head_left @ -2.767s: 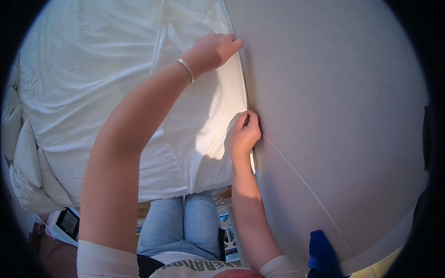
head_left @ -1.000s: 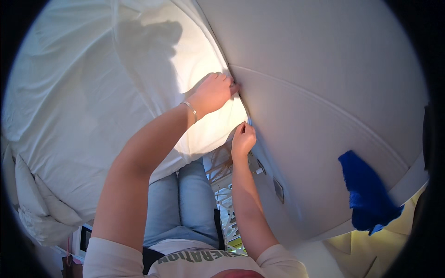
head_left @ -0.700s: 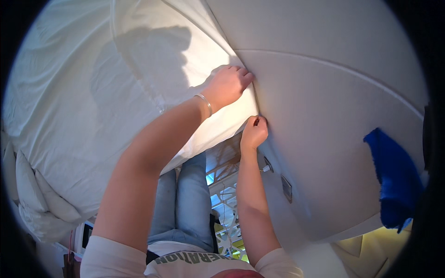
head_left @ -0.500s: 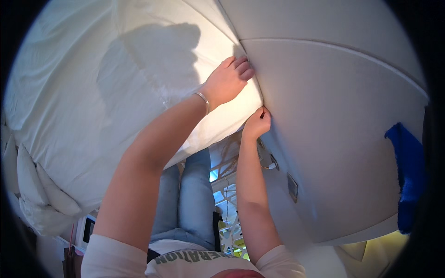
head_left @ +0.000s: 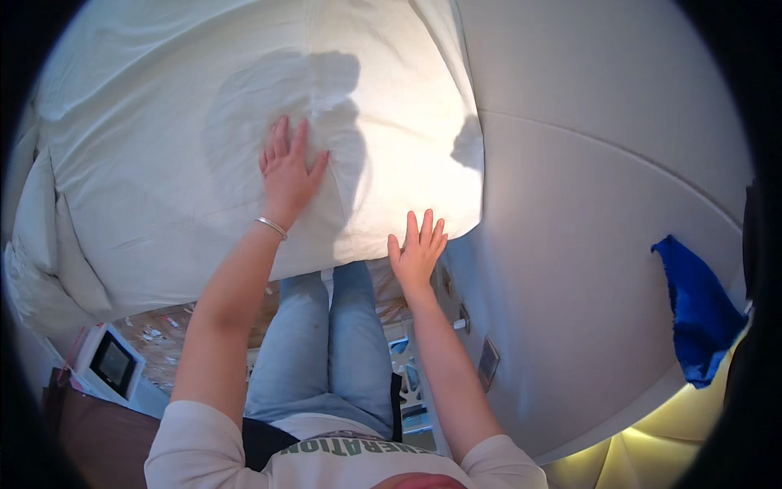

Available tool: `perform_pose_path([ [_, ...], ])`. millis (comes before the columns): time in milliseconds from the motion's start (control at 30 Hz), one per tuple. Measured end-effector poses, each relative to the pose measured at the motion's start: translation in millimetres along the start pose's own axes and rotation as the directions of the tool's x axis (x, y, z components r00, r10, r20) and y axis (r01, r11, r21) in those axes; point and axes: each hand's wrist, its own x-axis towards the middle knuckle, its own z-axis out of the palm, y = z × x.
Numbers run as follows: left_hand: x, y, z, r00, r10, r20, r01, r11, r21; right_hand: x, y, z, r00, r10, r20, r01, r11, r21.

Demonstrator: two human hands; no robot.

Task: The person spreads a white sheet over a mattress, smooths it, and then places a white duvet on top. They adjust the duvet and tuck the sheet under the mattress edges to make the bed.

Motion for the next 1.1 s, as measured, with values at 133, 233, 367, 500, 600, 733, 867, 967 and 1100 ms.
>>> perform_pose_path([
  [133,53,12,-5,0.965,-0.263,0.009,0.224,0.803,-0.552,37,-29,-15,0.988,-0.142,0.059,0.137,0.987,0.083],
  [233,89,15,0,0.941,-0.335,0.043,0.309,0.803,-0.509,60,-66,-21,0.902,-0.361,0.235,0.361,0.932,0.047],
  [367,82,-1,-18,0.905,-0.415,0.092,0.406,0.778,-0.480,56,-88,-7,0.733,-0.564,0.381,0.579,0.811,0.086],
  [500,15,-22,-1,0.959,-0.150,-0.239,0.099,0.972,-0.212,40,-92,1,0.709,-0.573,0.411,0.622,0.783,0.019],
  [600,-76,-30,7,0.993,0.120,0.014,-0.120,0.992,-0.037,17,-94,-8,0.381,-0.688,0.617,0.739,0.628,0.244],
  [733,-204,-61,26,0.987,0.135,0.088,-0.136,0.991,0.005,-16,-89,-2,0.223,-0.772,0.595,0.686,0.558,0.467],
  [867,-261,-131,7,0.940,-0.340,0.035,0.327,0.925,0.194,4,-104,-2,0.491,-0.807,0.328,0.676,0.590,0.442],
  [967,-254,-199,-15,0.623,-0.700,-0.348,0.756,0.654,0.038,21,-138,11,0.623,-0.717,0.314,0.690,0.692,0.211],
  [1100,-234,-230,-12,0.322,-0.799,-0.507,0.905,0.417,-0.082,-1,-189,56,0.782,-0.558,0.278,0.573,0.819,0.030],
])
